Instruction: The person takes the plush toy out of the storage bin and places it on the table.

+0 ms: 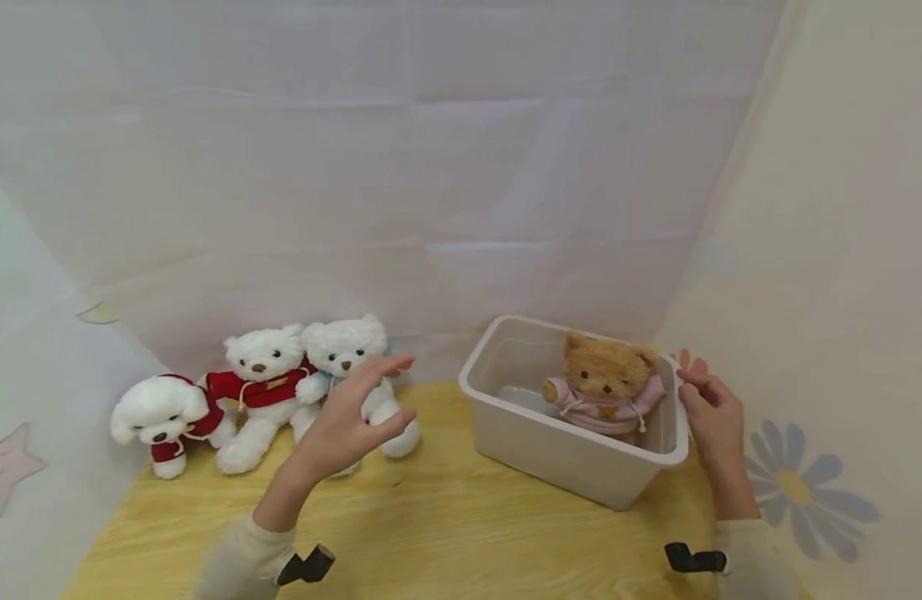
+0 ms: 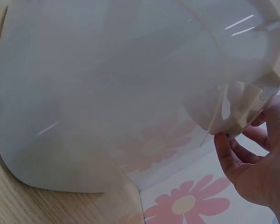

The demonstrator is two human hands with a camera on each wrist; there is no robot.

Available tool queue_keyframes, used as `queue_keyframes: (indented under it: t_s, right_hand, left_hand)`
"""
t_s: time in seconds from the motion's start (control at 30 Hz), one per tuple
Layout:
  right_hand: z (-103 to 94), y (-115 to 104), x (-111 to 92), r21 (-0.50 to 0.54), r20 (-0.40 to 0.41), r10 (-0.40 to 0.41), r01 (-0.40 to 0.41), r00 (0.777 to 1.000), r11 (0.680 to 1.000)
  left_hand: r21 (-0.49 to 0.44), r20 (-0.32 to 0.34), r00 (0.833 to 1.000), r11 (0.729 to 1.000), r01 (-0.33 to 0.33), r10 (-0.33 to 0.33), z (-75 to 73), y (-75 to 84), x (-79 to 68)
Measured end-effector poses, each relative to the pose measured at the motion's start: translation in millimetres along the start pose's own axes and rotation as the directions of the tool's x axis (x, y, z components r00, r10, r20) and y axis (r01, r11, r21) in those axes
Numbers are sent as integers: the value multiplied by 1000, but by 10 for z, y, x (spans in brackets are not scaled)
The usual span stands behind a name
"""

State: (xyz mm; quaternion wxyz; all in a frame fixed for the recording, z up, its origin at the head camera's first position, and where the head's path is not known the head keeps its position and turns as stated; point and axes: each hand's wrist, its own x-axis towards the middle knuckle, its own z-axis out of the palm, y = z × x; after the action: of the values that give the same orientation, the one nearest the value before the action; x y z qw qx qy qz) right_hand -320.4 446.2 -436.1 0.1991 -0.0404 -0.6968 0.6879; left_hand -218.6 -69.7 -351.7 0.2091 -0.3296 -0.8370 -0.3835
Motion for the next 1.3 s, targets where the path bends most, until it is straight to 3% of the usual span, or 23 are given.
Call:
queue_keyframes:
  t_s: [0.3, 0.53, 0.7, 0.9, 1.13, 1.2, 1.3]
  right_hand:
    - [62, 34, -66, -130, -60, 2, -10, 998, 991]
    - [87, 2, -84, -59, -37, 10, -13, 999, 998]
    - [72, -18, -83, -114, -62, 7, -14, 998, 993]
    - [25, -38, -64, -112, -50, 12, -17, 999, 994]
    - [-25, -77, -43, -8, 80, -18, 19, 997, 1000]
    - [-60, -98, -56, -20, 109, -25, 28, 994, 999]
    - [-77, -181, -112, -19, 135, -26, 29, 991, 999]
  left_hand:
    - [-28, 21, 1000, 999, 21, -21, 291, -12, 54]
    - [17, 73, 997, 1000, -22, 21, 514, -18, 165]
    - [77, 137, 988, 993, -84, 73, 698, -45, 299]
    - [174, 186, 969, 965, -194, 161, 833, -34, 526]
    - [250, 304, 934, 931, -267, 186, 925, 49, 868]
    - [226, 330, 928, 940, -257, 174, 952, 61, 995]
    - [136, 353, 928, 975, -175, 117, 1001, 47, 1196]
